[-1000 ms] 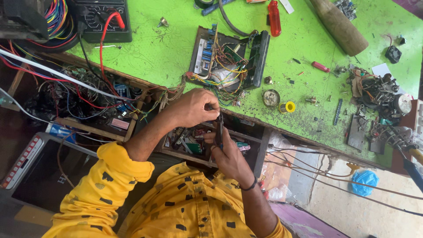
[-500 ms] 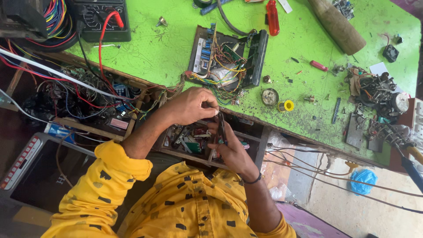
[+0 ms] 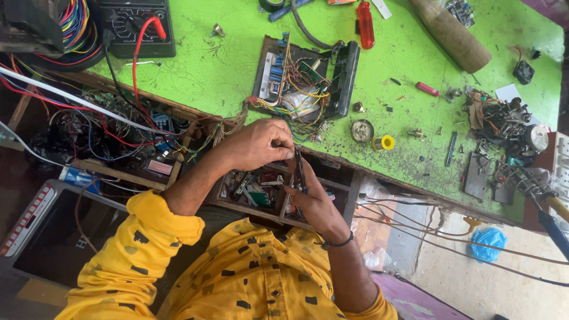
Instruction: The person holds a small electronic component and uses a soldering iron to apply solder to its terminals. They repeatedly dip the component into a small container, likely containing flux or cleaning solution, and use pliers to adjust the component. The work is performed at a cluttered electronics workbench with various tools and parts visible.
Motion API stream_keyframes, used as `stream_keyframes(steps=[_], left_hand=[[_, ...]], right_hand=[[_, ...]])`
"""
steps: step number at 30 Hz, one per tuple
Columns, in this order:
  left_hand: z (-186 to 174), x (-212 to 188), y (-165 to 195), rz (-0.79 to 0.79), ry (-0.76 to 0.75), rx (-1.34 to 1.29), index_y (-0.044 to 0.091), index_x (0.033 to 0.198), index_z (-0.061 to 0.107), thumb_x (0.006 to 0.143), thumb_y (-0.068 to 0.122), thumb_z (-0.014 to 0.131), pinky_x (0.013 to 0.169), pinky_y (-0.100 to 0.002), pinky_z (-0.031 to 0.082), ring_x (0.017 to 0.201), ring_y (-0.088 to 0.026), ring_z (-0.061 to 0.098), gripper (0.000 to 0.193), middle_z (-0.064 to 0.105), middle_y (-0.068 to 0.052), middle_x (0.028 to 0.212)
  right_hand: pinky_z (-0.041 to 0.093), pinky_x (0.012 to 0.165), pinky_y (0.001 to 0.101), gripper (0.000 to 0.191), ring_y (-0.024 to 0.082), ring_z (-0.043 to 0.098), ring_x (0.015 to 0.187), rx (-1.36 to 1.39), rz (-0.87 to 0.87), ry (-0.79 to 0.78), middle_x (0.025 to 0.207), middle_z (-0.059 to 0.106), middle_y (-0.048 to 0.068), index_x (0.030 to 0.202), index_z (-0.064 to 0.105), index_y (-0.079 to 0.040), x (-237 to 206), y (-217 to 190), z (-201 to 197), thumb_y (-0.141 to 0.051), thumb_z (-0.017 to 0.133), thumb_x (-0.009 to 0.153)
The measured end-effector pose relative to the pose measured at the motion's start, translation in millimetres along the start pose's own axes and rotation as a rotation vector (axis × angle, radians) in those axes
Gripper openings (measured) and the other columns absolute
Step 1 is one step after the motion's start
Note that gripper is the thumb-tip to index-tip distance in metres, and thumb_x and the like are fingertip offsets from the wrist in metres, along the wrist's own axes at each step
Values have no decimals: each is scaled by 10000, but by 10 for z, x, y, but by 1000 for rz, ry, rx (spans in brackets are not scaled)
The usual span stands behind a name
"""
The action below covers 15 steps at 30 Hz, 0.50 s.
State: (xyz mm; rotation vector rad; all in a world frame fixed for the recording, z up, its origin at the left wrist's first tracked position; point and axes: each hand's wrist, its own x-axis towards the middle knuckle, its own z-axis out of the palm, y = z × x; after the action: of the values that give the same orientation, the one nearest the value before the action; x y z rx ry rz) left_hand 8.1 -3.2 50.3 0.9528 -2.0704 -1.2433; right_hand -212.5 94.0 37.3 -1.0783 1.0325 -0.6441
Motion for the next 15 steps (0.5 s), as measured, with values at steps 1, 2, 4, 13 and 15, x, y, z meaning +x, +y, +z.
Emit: stream_keyframes(steps=[1,2,4,13,15], left_hand=[[0,-4,4,-6,3,-6,29,938,759,854,202,748,855,-372,538,962,-255,688,192,707,-97,1003],[4,-5,8,-11,6,-13,28,935,756,852,200,746,852,-371,542,956,-252,691,191,708,-96,994],[1,3,13,-12,12,-15,26,929,751,852,200,744,846,-372,544,948,-250,691,190,709,-94,983],[15,7,19,2,28,29,16,914,741,848,221,752,854,-388,532,955,-273,676,216,699,-108,971],[22,4,9,8,29,44,11,911,740,851,225,749,865,-395,526,967,-283,670,222,697,-115,978]], right_hand=[[413,1142,401,891,161,398,1414,7,-1,-2,1626,367,73,1628,235,-112,2,-9,5,123,437,792],[405,1147,406,896,162,398,1412,15,-2,-3,1632,364,70,1629,230,-113,6,-14,9,124,435,789],[403,1153,406,904,159,391,1425,12,-6,-2,1633,365,69,1629,225,-115,17,-17,15,128,435,784],[593,882,321,723,189,548,1203,-204,-1,59,1373,540,102,1548,334,-73,35,41,47,111,477,864],[582,813,290,700,196,603,1104,-296,-2,98,1336,575,88,1544,328,-80,33,38,62,96,440,876]])
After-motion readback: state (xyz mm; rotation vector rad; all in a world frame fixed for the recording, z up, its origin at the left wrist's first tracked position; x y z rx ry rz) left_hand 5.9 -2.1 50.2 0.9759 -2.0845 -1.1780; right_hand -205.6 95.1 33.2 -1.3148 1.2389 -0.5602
